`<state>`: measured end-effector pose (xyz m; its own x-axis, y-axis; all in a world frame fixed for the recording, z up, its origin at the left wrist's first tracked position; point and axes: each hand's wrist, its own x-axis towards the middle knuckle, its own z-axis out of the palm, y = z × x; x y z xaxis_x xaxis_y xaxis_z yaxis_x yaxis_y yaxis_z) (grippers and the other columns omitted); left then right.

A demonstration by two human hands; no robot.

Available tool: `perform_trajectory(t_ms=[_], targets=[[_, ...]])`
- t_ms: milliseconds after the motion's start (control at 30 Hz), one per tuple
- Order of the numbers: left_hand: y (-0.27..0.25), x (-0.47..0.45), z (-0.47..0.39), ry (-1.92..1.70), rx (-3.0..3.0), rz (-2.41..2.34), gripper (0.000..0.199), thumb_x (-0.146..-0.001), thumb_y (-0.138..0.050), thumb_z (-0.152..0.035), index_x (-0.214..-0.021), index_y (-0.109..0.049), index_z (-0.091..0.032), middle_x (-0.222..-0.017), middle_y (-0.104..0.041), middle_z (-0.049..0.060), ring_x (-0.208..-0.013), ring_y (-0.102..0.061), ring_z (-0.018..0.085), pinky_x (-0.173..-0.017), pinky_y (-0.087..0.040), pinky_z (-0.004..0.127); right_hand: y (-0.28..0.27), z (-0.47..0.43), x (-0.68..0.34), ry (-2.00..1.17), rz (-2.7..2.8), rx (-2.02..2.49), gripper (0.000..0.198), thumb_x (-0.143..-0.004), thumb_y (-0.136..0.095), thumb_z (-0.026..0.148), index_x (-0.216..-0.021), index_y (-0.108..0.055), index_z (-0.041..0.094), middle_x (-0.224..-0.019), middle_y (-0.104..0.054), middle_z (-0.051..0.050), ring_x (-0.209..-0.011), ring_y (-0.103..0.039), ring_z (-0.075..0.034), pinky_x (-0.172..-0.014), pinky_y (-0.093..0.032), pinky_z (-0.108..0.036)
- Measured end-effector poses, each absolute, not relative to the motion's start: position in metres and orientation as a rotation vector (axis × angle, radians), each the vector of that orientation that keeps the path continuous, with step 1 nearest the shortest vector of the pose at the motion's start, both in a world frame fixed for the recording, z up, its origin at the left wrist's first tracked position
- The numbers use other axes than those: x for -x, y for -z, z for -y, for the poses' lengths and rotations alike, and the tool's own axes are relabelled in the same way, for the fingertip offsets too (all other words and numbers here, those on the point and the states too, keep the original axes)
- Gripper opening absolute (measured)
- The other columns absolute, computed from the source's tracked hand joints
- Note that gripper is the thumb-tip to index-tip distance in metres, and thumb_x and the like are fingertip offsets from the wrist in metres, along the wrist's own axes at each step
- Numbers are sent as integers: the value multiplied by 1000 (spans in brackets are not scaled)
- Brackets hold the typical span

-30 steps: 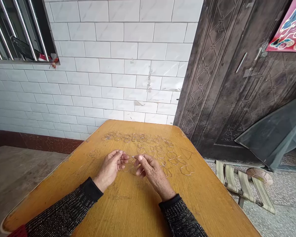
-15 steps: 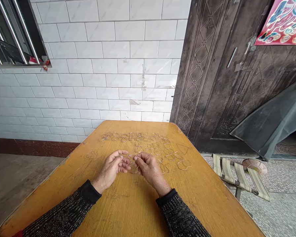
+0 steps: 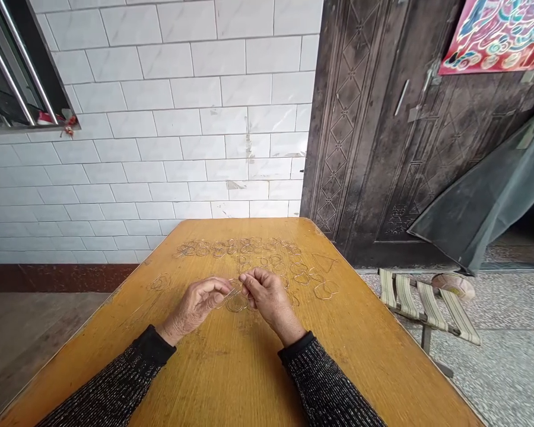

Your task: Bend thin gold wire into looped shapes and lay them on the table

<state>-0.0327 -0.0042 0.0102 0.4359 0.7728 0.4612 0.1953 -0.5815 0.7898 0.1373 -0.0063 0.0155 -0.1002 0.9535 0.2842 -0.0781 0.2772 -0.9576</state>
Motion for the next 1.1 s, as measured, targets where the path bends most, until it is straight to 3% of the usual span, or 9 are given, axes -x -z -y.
perform_trajectory(t_ms=[100,167,333,400,467,600,867,1100], targets=[[-11,34,4,-1078,-2032,-781,41,-80,-43,-52,-68,-59,-16,-75,-57,7,-76,-53,18,-74,-40,29,-16,6,-138,-1117,1367,883,33,-68,-60,48,-57,-50,18,-49,-48,4,-34,-35,-5,-33,-26,-19],[-14,35,5,-1067,-2020,-759,48,-79,-39,-58,-62,-56,-16,-78,-56,7,-77,-52,19,-75,-40,30,-17,6,-139,-1124,1374,873,33,-68,-60,48,-57,-51,18,-48,-48,4,-34,-35,-5,-34,-26,-19],[-27,39,9,-1099,-2084,-813,39,-76,-48,-52,-61,-59,-17,-110,-54,11,-107,-46,26,-90,-35,37,-21,2,-150,-1068,1354,884,35,-68,-61,47,-53,-49,18,-46,-47,4,-34,-33,-4,-34,-26,-19],[-29,40,9,-1119,-2152,-810,29,-75,-54,-43,-61,-61,-19,-109,-57,10,-113,-42,27,-96,-30,39,-23,1,-154,-1052,1347,898,35,-68,-61,47,-52,-49,18,-45,-46,5,-34,-33,-4,-34,-25,-19],[-28,40,7,-1125,-2199,-810,23,-75,-56,-37,-61,-62,-20,-95,-63,9,-106,-48,25,-94,-32,38,-24,0,-156,-1042,1347,912,36,-68,-61,47,-51,-48,18,-42,-43,6,-33,-33,-4,-34,-25,-19],[-21,41,1,-1111,-2246,-943,22,-77,-53,-35,-65,-65,-21,-70,-63,6,-71,-55,19,-77,-39,31,-25,-1,-160,-1031,1321,906,35,-68,-62,45,-51,-48,18,-43,-44,5,-33,-34,-4,-35,-25,-20],[-17,49,-6,-1030,-2304,-1273,25,-80,-47,-34,-73,-67,-22,-55,-62,1,-53,-53,15,-57,-34,23,-23,-6,-163,-1004,1289,923,36,-65,-63,48,-51,-47,18,-45,-46,4,-32,-34,-5,-34,-24,-21],[-13,53,-11,-1064,-2383,-1488,24,-82,-46,-33,-73,-66,-24,-56,-63,1,-53,-54,14,-55,-29,23,-17,-8,-160,-968,1310,943,35,-67,-62,46,-51,-48,18,-45,-45,4,-32,-35,-5,-33,-24,-20]])
